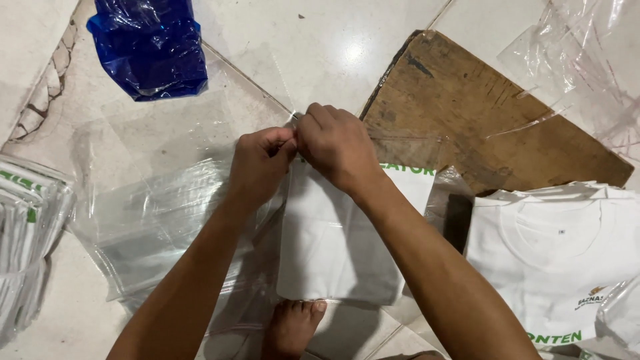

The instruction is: Folding white t-shirts and packaging them into clear plastic adhesive bags on the floor.

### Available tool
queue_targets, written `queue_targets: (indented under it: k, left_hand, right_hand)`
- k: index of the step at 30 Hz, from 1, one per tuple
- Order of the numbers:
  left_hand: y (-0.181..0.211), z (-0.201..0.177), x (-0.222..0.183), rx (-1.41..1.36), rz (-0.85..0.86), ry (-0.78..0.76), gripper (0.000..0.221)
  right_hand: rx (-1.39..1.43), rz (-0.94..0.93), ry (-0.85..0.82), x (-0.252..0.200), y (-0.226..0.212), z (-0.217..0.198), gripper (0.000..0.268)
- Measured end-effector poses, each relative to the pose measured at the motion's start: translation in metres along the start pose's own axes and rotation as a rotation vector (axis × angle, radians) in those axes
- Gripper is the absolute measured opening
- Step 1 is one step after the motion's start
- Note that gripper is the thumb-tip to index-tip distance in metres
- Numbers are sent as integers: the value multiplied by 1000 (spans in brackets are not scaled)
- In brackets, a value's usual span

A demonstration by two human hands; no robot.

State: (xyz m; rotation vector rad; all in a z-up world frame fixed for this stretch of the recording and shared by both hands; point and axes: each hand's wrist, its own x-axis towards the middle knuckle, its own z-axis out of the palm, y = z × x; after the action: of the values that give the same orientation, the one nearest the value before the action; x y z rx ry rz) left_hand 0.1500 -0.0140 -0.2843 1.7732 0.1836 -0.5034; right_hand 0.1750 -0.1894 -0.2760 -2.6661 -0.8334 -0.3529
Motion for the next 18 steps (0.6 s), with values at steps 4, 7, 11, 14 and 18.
queue_targets:
  k: [4,7,11,14,18]
  left_hand:
    - [31,-2,-8,-55,-13,-11,12]
    - [43,-3,-7,-81,-31,3,13]
    - [36,-1,-5,-43,-103,39,17]
    - [35,-2,-2,-18,-77,28,17]
    - [51,-1,-1,14,-149,-9,26]
  right_hand:
    - [499,691,-212,-14,17,-27,13]
    - [1073,1347,-55,-32,88,-79,11]
    - [831,1515,-4,-97,99,-97,9]
    - [468,1347,-239,-142,-157,21,7]
    - [1124,1559,283,-233,-318,44,12]
